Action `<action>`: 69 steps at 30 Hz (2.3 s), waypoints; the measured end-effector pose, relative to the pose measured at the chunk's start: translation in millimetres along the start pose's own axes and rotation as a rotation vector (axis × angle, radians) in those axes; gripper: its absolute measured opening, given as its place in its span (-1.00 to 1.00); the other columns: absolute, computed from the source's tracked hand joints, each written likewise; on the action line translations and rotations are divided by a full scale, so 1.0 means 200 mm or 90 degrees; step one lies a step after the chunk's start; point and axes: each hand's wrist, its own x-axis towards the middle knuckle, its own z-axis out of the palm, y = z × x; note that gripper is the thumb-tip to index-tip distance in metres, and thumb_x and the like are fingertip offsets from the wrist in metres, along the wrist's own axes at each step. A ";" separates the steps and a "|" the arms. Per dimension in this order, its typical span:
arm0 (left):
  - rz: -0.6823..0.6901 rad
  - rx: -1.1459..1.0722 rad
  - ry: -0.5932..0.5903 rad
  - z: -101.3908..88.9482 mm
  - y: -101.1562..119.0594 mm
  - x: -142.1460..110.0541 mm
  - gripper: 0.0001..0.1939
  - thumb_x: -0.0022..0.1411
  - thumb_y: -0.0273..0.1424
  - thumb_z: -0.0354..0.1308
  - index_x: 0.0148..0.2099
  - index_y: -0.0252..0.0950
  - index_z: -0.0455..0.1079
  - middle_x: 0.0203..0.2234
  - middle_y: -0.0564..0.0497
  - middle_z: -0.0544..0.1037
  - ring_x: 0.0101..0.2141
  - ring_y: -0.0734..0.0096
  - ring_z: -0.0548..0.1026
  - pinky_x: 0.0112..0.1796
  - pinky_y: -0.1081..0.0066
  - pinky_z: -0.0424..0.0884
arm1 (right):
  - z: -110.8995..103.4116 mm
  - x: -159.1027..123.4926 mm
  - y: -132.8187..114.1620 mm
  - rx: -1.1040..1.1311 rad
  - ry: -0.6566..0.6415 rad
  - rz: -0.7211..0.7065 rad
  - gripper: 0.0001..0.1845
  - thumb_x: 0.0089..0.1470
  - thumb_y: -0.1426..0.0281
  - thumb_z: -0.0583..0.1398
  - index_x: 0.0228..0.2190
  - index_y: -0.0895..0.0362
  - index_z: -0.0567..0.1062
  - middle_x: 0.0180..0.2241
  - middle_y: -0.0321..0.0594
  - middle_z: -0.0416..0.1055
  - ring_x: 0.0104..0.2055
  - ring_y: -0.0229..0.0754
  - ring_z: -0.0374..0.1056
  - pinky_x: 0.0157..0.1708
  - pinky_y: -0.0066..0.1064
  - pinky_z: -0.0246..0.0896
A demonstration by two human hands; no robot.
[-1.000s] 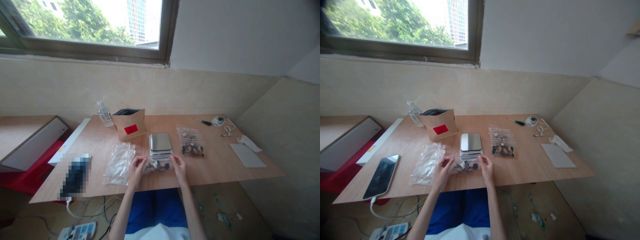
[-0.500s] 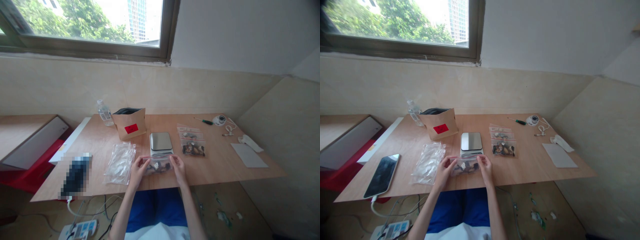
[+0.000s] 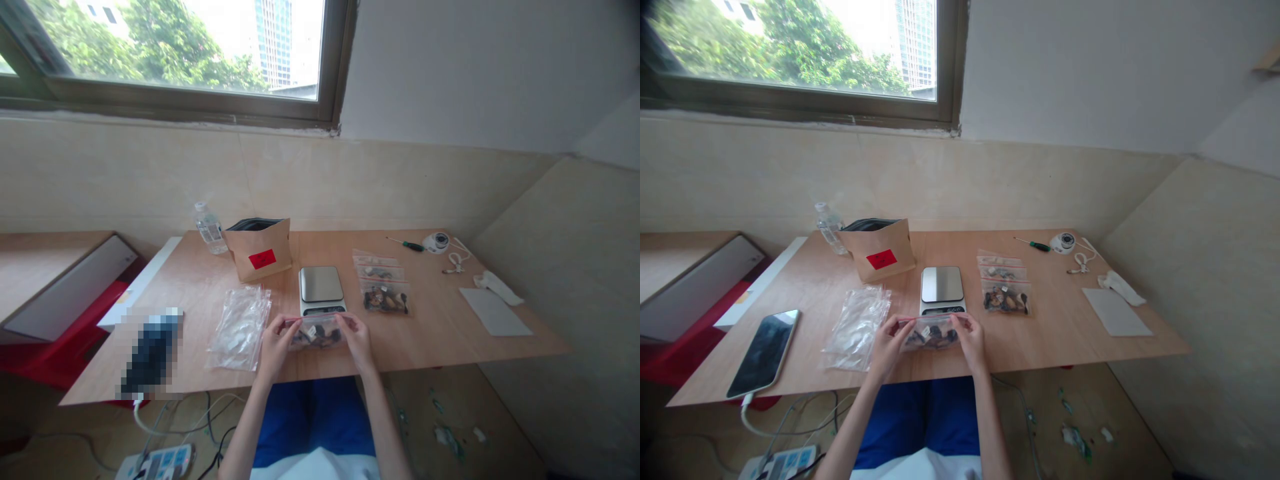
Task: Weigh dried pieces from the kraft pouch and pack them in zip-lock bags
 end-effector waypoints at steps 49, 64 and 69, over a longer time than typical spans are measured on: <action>-0.009 -0.005 -0.013 0.01 -0.03 0.00 -0.71 0.10 -0.20 0.16 -0.27 -0.33 0.45 -0.43 -0.04 0.53 -0.36 0.34 0.47 -0.34 0.44 0.39 | 0.02 -0.01 0.03 0.016 -0.053 0.056 -0.60 -0.10 0.11 0.27 -0.33 0.18 0.53 -0.39 -0.13 0.55 -0.33 -0.09 0.46 -0.30 -0.32 0.34; -0.026 -0.016 -0.023 0.01 -0.04 -0.01 -0.73 0.08 -0.20 0.18 -0.33 -0.34 0.44 -0.48 0.01 0.50 -0.40 0.39 0.44 -0.37 0.48 0.35 | 0.04 -0.02 -0.04 -0.023 -0.004 0.028 -0.63 -0.11 0.12 0.27 -0.39 0.19 0.54 -0.41 -0.13 0.55 -0.32 -0.08 0.46 -0.28 -0.30 0.37; -0.010 -0.014 -0.014 0.01 -0.01 -0.01 -0.73 0.07 -0.20 0.18 -0.34 -0.33 0.44 -0.49 0.00 0.50 -0.39 0.37 0.44 -0.38 0.46 0.35 | 0.04 -0.02 -0.04 -0.029 0.003 0.020 -0.64 -0.11 0.13 0.27 -0.40 0.18 0.54 -0.42 -0.14 0.54 -0.34 -0.09 0.46 -0.30 -0.31 0.37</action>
